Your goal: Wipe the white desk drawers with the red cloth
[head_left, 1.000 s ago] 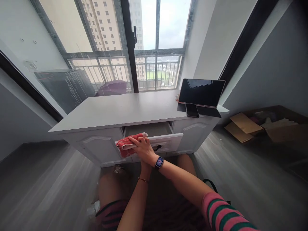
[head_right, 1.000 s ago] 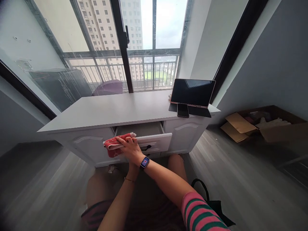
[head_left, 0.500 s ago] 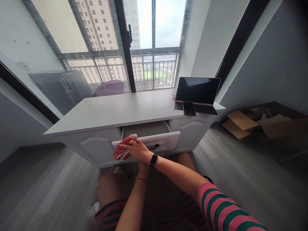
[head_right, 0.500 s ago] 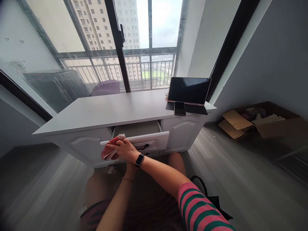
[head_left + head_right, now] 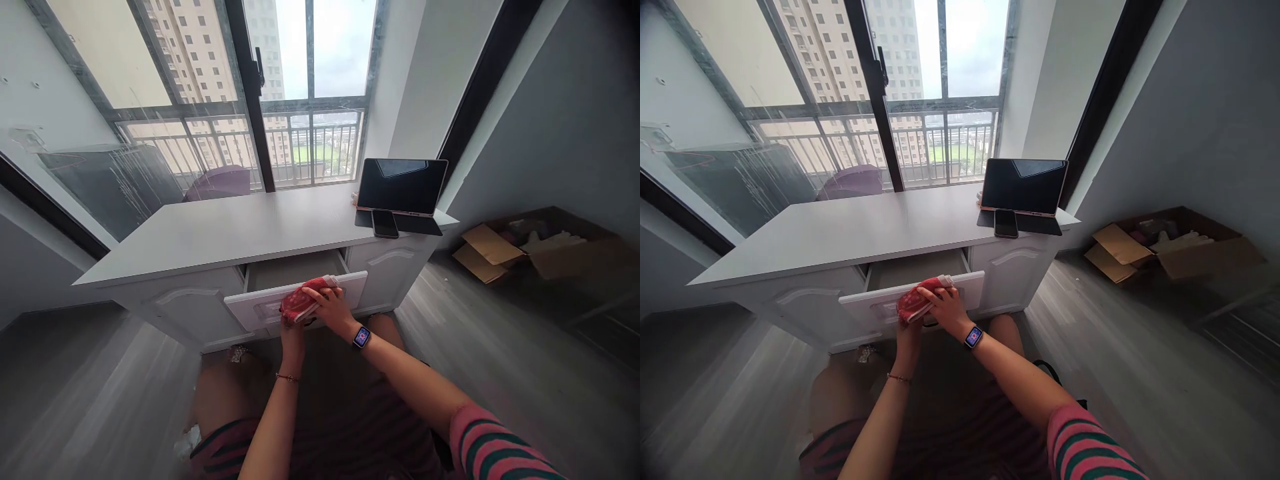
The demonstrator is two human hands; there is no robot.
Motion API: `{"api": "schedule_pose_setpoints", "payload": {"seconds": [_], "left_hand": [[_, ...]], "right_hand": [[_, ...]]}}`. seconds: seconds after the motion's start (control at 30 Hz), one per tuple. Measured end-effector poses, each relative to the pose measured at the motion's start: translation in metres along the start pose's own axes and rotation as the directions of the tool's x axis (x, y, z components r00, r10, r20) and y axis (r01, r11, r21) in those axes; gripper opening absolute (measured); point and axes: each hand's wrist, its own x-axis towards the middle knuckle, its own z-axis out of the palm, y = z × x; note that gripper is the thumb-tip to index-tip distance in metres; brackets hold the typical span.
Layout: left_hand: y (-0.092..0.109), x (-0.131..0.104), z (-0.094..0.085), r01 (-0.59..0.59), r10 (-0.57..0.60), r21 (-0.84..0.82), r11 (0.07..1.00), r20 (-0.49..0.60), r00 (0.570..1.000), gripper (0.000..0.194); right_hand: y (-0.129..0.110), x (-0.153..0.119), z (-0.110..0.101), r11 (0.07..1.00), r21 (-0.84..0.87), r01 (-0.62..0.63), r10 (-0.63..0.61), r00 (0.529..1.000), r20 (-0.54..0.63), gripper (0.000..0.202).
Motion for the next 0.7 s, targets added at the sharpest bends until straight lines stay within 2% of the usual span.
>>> {"api": "schedule_pose_setpoints", "payload": {"seconds": [0.1, 0.17, 0.23, 0.3, 0.37, 0.43, 0.53, 0.6, 0.67, 0.7], "left_hand": [[-0.003, -0.001, -0.006, 0.055, -0.055, -0.031, 0.998, -0.003, 0.998, 0.041], [-0.004, 0.0, -0.009, 0.055, -0.056, -0.046, 0.997, -0.033, 0.998, 0.043], [-0.004, 0.001, -0.01, 0.057, -0.059, -0.051, 0.997, -0.05, 0.997, 0.045], [-0.004, 0.001, -0.01, 0.063, -0.066, -0.051, 0.997, -0.045, 0.997, 0.044], [-0.003, 0.0, -0.009, 0.074, -0.076, -0.051, 0.996, -0.035, 0.996, 0.044], [-0.002, -0.002, -0.007, 0.089, -0.091, -0.054, 0.995, -0.027, 0.996, 0.043], [0.001, -0.005, -0.004, 0.113, -0.116, -0.067, 0.991, -0.045, 0.992, 0.044], [0.005, -0.008, -0.002, 0.133, -0.139, -0.085, 0.987, -0.069, 0.988, 0.044], [0.01, -0.012, -0.001, 0.17, -0.178, -0.113, 0.979, -0.063, 0.982, 0.039], [0.013, -0.014, -0.001, 0.197, -0.205, -0.131, 0.972, -0.054, 0.977, 0.035]], "right_hand": [[0.018, -0.02, 0.003, 0.991, 0.027, -0.134, 0.135, 0.99, -0.049, 0.025], [0.027, -0.032, 0.006, 0.969, 0.081, -0.232, 0.241, 0.962, -0.131, 0.026], [0.031, -0.042, 0.011, 0.929, 0.177, -0.326, 0.362, 0.903, -0.233, 0.031], [0.031, -0.049, 0.019, 0.868, 0.31, -0.388, 0.48, 0.816, -0.322, 0.036], [0.025, -0.054, 0.029, 0.798, 0.435, -0.417, 0.579, 0.73, -0.364, 0.039], [0.014, -0.056, 0.042, 0.733, 0.512, -0.447, 0.654, 0.67, -0.35, 0.04], [-0.01, -0.052, 0.063, 0.634, 0.549, -0.544, 0.749, 0.608, -0.263, 0.039], [-0.027, -0.046, 0.073, 0.544, 0.558, -0.627, 0.817, 0.546, -0.184, 0.045], [-0.043, -0.036, 0.078, 0.437, 0.557, -0.707, 0.881, 0.46, -0.107, 0.056], [-0.05, -0.031, 0.078, 0.415, 0.539, -0.733, 0.889, 0.453, -0.069, 0.059]]}}
